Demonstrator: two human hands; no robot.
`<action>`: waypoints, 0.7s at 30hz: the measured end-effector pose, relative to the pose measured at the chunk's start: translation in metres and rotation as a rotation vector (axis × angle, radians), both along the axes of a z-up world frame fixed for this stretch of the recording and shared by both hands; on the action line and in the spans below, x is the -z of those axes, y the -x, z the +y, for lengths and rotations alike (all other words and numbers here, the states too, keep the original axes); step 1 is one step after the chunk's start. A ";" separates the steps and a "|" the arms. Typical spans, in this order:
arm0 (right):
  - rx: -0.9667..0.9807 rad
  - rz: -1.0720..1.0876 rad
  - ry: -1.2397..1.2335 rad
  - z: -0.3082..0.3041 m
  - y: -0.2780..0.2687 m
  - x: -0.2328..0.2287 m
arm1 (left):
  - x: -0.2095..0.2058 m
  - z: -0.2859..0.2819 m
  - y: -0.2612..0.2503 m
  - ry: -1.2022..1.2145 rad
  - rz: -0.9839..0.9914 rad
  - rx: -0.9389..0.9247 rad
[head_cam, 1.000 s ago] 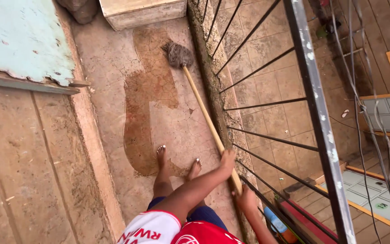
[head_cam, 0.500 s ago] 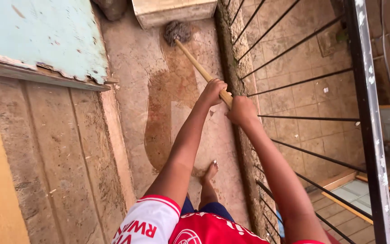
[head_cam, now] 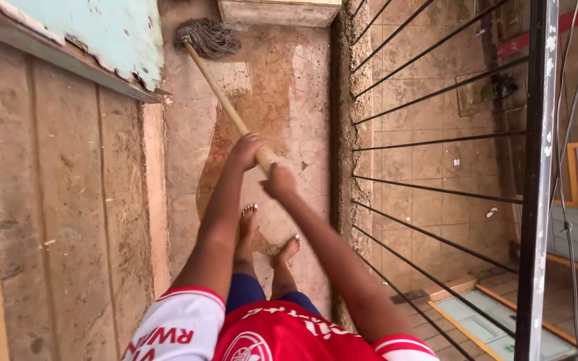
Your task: Mopping an outdoor walkway floor using a mop and bucket with water.
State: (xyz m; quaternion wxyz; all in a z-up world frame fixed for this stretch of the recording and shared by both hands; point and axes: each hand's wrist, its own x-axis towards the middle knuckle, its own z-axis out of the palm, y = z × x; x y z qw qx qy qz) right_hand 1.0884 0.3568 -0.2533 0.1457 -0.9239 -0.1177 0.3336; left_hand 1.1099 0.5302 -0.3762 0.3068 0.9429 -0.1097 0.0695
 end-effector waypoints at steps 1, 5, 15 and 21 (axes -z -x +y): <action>0.019 0.069 -0.010 0.013 0.015 0.010 | 0.008 0.012 0.013 -0.007 -0.029 -0.019; -0.074 0.014 -0.108 0.045 0.075 -0.020 | -0.011 0.032 0.080 0.059 0.112 -0.061; -0.643 -0.396 0.102 0.028 0.064 -0.173 | -0.152 -0.025 0.101 0.417 -0.138 -0.346; -0.838 -0.455 0.131 0.046 0.106 -0.312 | -0.149 -0.027 0.147 0.502 -0.094 -0.544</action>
